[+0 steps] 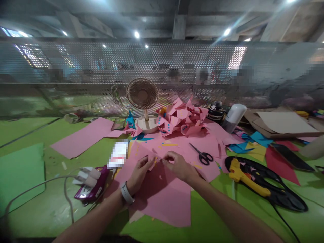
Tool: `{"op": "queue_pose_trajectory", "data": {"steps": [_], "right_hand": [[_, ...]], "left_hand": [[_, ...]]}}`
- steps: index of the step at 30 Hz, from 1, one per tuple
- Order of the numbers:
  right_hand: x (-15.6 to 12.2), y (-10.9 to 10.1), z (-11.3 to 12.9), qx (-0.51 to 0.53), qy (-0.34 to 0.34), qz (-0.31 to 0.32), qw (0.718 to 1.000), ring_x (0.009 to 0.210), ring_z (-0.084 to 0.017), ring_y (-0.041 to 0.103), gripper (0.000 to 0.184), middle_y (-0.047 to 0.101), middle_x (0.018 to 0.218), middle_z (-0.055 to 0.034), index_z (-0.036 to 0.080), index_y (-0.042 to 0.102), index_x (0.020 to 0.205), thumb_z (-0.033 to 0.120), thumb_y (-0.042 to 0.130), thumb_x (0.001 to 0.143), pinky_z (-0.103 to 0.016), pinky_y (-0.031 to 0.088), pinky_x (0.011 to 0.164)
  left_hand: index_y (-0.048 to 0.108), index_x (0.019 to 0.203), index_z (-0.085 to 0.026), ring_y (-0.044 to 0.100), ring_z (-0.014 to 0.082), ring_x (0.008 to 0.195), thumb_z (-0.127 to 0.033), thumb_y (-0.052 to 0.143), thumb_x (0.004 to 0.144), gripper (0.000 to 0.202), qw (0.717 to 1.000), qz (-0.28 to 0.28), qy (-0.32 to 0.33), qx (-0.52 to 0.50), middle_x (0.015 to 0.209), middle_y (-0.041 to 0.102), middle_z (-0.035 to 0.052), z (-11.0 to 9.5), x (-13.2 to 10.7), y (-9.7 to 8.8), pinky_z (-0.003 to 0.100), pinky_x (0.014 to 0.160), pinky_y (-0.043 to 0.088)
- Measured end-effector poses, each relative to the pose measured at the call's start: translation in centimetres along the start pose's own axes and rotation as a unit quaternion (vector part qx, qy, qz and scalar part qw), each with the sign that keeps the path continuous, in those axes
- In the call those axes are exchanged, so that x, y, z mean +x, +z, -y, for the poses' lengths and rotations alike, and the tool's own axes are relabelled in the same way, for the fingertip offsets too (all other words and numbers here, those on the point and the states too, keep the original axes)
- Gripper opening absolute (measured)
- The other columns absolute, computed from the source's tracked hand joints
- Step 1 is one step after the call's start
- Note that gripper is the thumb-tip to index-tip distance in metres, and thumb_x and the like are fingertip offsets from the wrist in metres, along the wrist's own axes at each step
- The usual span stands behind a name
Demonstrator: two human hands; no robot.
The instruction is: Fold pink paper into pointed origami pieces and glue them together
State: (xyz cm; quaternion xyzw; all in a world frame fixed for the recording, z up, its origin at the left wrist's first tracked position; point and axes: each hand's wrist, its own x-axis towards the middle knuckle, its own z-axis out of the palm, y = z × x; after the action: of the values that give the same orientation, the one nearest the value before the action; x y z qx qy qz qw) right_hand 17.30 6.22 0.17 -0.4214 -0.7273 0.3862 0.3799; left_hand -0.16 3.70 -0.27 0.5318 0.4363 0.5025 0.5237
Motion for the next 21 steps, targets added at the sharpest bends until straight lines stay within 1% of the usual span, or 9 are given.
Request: {"op": "queue_pose_trajectory", "data": {"steps": [7, 9, 11, 13, 14, 16, 17, 19, 21], "right_hand": [[-0.5, 0.6, 0.7, 0.009, 0.006, 0.014, 1.000, 0.073, -0.014, 0.056, 0.019, 0.061, 0.075, -0.0006, 0.017, 0.059, 0.079, 0.035, 0.053, 0.082, -0.025, 0.044, 0.067], [-0.4, 0.4, 0.8, 0.016, 0.006, 0.034, 0.999, 0.071, -0.014, 0.056, 0.022, 0.060, 0.074, -0.0003, 0.017, 0.059, 0.079, 0.037, 0.051, 0.083, -0.025, 0.045, 0.066], [-0.3, 0.1, 0.8, 0.009, -0.004, 0.039, 0.999, 0.070, -0.014, 0.057, 0.024, 0.060, 0.073, -0.0005, 0.018, 0.058, 0.079, 0.039, 0.049, 0.085, -0.025, 0.046, 0.065], [-0.2, -0.5, 0.9, -0.039, -0.043, -0.014, 0.998, 0.074, -0.016, 0.057, 0.023, 0.061, 0.077, -0.0024, 0.019, 0.058, 0.081, 0.038, 0.048, 0.086, -0.027, 0.046, 0.069], [-0.2, -0.8, 1.0, -0.078, -0.072, -0.053, 0.993, 0.079, -0.017, 0.057, 0.021, 0.061, 0.081, -0.0039, 0.019, 0.059, 0.082, 0.036, 0.047, 0.087, -0.029, 0.045, 0.073], [-0.1, -1.7, 1.2, -0.162, -0.132, -0.121, 0.971, 0.086, -0.019, 0.056, 0.018, 0.061, 0.088, -0.0066, 0.020, 0.059, 0.086, 0.031, 0.046, 0.088, -0.031, 0.043, 0.080], [-0.1, -2.1, 1.4, -0.198, -0.154, -0.139, 0.958, 0.088, -0.020, 0.056, 0.017, 0.061, 0.090, -0.0075, 0.020, 0.059, 0.088, 0.029, 0.045, 0.089, -0.032, 0.042, 0.081], [0.0, -3.0, 1.5, -0.254, -0.174, -0.151, 0.939, 0.087, -0.021, 0.055, 0.018, 0.062, 0.089, -0.0083, 0.019, 0.060, 0.088, 0.027, 0.043, 0.089, -0.033, 0.041, 0.081], [0.2, -3.7, 1.6, -0.291, -0.176, -0.148, 0.929, 0.085, -0.021, 0.055, 0.019, 0.062, 0.087, -0.0082, 0.019, 0.060, 0.088, 0.026, 0.043, 0.089, -0.034, 0.040, 0.080]], "left_hand": [[0.054, 0.062, -0.013, 0.036, 0.0070, 0.051, -0.043, 0.063, 0.074, 0.034, 1.000, 0.009, 0.002, -0.017, 0.054, 0.044, -0.0052, 0.3, 0.0, -0.2, 0.020, 0.048, 0.028], [0.054, 0.062, -0.013, 0.038, 0.0072, 0.051, -0.043, 0.062, 0.075, 0.034, 1.000, 0.006, 0.000, -0.012, 0.055, 0.046, -0.0047, 0.1, 0.0, -0.1, 0.020, 0.048, 0.030], [0.057, 0.069, -0.013, 0.045, 0.0086, 0.055, -0.043, 0.063, 0.074, 0.031, 1.000, -0.002, 0.000, -0.010, 0.061, 0.051, -0.0029, -0.1, 0.1, 0.1, 0.021, 0.050, 0.034], [0.058, 0.087, -0.016, 0.054, 0.0121, 0.066, -0.041, 0.067, 0.071, 0.031, 0.999, -0.008, 0.000, -0.032, 0.074, 0.058, -0.0003, -0.3, 0.0, 0.3, 0.022, 0.057, 0.041], [0.056, 0.098, -0.018, 0.057, 0.0145, 0.073, -0.040, 0.069, 0.069, 0.038, 0.999, -0.006, -0.001, -0.047, 0.082, 0.060, 0.0014, -0.4, 0.0, 0.4, 0.024, 0.061, 0.044], [0.050, 0.112, -0.021, 0.059, 0.0191, 0.089, -0.040, 0.068, 0.070, 0.049, 0.997, 0.008, -0.013, -0.073, 0.097, 0.062, 0.0056, -0.4, 0.0, 0.3, 0.028, 0.071, 0.047], [0.049, 0.114, -0.021, 0.058, 0.0208, 0.095, -0.041, 0.065, 0.073, 0.048, 0.997, 0.008, -0.017, -0.080, 0.102, 0.061, 0.0078, -0.4, 0.1, 0.1, 0.031, 0.075, 0.047], [0.050, 0.112, -0.019, 0.056, 0.0227, 0.103, -0.043, 0.055, 0.080, 0.040, 0.996, -0.038, -0.010, -0.086, 0.110, 0.058, 0.0110, -0.3, 0.4, -0.5, 0.034, 0.080, 0.047], [0.046, 0.114, -0.021, 0.050, 0.0228, 0.112, -0.043, 0.050, 0.083, 0.038, 0.987, -0.133, 0.032, -0.086, 0.121, 0.052, 0.0114, -0.3, 0.8, -1.2, 0.036, 0.085, 0.045]]}}
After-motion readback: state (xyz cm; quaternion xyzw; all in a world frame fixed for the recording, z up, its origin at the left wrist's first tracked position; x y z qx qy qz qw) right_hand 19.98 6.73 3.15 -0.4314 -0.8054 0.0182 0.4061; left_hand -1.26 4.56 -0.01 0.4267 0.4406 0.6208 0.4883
